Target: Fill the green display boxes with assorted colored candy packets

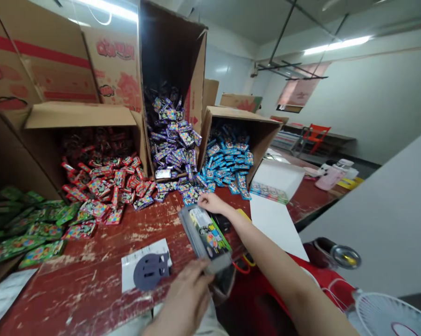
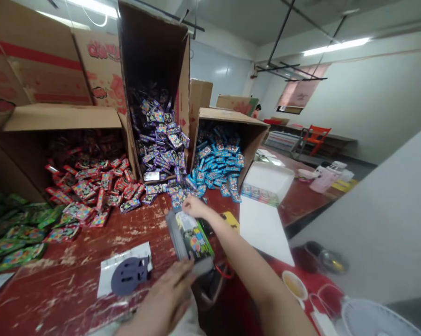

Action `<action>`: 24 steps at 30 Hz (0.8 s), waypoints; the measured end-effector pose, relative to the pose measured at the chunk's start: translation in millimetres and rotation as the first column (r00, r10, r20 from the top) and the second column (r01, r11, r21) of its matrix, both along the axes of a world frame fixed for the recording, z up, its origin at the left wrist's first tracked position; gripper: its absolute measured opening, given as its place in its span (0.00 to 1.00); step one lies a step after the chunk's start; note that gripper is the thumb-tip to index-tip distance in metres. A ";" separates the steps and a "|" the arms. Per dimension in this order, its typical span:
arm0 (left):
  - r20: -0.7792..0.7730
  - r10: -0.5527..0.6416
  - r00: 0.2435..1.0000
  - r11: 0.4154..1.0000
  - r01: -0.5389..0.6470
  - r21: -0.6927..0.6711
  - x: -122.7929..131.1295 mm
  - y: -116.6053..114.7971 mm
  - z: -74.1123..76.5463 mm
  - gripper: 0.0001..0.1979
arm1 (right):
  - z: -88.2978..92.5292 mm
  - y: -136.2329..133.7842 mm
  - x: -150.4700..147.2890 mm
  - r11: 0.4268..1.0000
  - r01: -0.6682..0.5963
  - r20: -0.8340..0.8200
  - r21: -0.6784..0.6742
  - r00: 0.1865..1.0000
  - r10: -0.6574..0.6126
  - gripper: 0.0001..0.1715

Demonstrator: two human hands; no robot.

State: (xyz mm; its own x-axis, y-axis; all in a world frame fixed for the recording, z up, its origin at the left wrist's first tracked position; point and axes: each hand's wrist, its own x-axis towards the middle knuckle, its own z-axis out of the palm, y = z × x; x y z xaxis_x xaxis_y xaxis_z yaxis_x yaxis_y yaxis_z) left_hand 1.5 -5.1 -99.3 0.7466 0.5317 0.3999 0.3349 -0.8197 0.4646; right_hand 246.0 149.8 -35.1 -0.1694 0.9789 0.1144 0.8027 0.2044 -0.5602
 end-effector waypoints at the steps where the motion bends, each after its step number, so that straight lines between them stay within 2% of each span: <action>1: -0.067 -0.060 0.996 0.998 0.061 0.020 18.0 1.3 -5.8 0.30 | -1.0 2.3 -4.4 0.999 -0.035 0.024 -0.027 0.999 0.036 0.05; 4: -0.186 -0.106 0.977 0.987 0.127 0.101 46.7 13.6 -26.8 0.41 | -5.1 14.0 -14.6 0.986 -0.126 0.095 -0.104 0.986 0.136 0.13; 7: -0.171 -0.137 0.976 0.961 0.173 0.214 48.3 23.8 -49.7 0.45 | -7.2 30.7 -16.6 0.963 -0.175 0.146 -0.203 0.968 0.206 0.23; 9: -0.145 -0.140 0.979 0.947 0.175 0.270 45.3 24.8 -61.5 0.45 | -6.2 41.3 -15.6 0.941 -0.189 0.153 -0.282 0.959 0.238 0.26; 11: -0.135 -0.124 0.983 0.943 0.160 0.294 43.2 22.8 -67.2 0.46 | -2.2 48.8 -13.9 0.911 -0.209 0.137 -0.354 0.953 0.271 0.28; 13: -0.146 -0.121 0.982 0.945 0.159 0.286 42.2 20.2 -63.7 0.46 | 5.8 51.5 -10.7 0.881 -0.236 0.111 -0.410 0.946 0.305 0.28; 15: -0.165 -0.128 0.978 0.953 0.167 0.254 41.0 18.7 -48.0 0.47 | 18.5 48.0 -5.5 0.858 -0.253 0.098 -0.447 0.940 0.328 0.26; 18: -0.116 -0.075 0.990 0.977 0.096 0.188 36.0 19.6 -3.5 0.48 | 45.8 27.4 1.7 0.864 -0.261 0.087 -0.431 0.941 0.327 0.24; 20: -0.009 0.129 0.992 0.979 -0.126 0.160 30.2 22.2 30.4 0.43 | 65.5 2.5 -0.8 0.894 -0.278 -0.021 -0.350 0.957 0.289 0.23; 21: 0.047 0.258 0.965 0.953 -0.262 0.154 26.7 23.8 45.1 0.42 | 74.1 -12.6 -5.7 0.908 -0.282 -0.114 -0.308 0.959 0.259 0.23; 22: 0.072 0.360 0.930 0.920 -0.366 0.140 22.8 25.3 57.0 0.41 | 80.8 -28.8 -13.1 0.917 -0.279 -0.216 -0.284 0.951 0.222 0.23; 24: 0.087 0.466 0.880 0.871 -0.474 0.132 14.5 26.7 71.1 0.39 | 87.4 -62.0 -32.7 0.932 -0.254 -0.360 -0.259 0.921 0.151 0.23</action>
State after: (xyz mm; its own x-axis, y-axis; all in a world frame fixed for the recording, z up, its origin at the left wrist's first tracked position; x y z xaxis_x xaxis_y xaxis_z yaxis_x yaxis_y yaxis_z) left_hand 16.0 21.6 -28.2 0.3992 0.7482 0.5300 0.6768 -0.6304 0.3802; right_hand 213.3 87.8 52.3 -0.3707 0.9243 -0.0904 0.5215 0.1266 -0.8438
